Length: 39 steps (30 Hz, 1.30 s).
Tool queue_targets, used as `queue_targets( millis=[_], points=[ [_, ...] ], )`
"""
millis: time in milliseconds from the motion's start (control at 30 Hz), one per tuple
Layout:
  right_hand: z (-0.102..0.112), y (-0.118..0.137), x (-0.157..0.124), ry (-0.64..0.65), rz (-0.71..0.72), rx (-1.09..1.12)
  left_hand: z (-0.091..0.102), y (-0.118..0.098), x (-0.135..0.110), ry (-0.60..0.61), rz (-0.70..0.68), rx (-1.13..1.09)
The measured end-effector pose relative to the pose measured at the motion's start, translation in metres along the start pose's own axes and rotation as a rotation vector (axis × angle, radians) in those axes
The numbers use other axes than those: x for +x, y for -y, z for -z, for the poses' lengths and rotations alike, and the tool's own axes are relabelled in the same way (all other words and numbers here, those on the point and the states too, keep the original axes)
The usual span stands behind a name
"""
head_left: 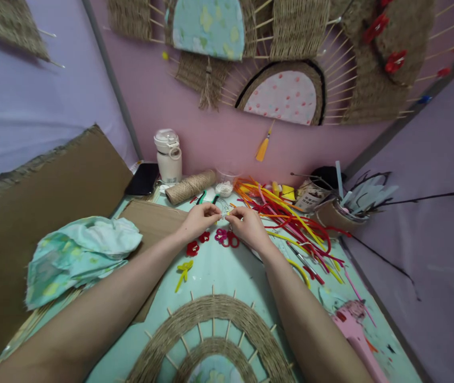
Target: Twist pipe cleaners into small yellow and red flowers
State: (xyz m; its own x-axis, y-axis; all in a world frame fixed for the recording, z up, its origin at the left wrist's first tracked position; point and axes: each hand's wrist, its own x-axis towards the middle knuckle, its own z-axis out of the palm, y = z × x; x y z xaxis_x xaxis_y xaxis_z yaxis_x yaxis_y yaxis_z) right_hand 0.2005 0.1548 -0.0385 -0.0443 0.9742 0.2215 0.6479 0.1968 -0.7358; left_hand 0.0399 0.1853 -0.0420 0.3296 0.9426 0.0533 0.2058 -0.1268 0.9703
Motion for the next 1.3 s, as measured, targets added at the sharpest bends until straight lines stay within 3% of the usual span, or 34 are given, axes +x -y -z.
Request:
queue_targets(
  millis=[233,867,1033,1300],
  points=[
    [0.007,-0.003,0.001,-0.072,-0.017,-0.005,-0.001,0.007,0.001,0.056,-0.013,-0.039],
    [0.025,-0.006,0.005,-0.181,-0.093,0.074,0.002,0.007,-0.001,-0.022,0.162,-0.230],
    [0.015,-0.002,0.003,-0.111,-0.067,0.114,0.001,0.004,-0.002,-0.008,0.102,-0.214],
    [-0.001,-0.001,-0.001,0.009,-0.045,0.260,-0.003,0.001,-0.005,-0.028,-0.170,-0.085]
  ],
)
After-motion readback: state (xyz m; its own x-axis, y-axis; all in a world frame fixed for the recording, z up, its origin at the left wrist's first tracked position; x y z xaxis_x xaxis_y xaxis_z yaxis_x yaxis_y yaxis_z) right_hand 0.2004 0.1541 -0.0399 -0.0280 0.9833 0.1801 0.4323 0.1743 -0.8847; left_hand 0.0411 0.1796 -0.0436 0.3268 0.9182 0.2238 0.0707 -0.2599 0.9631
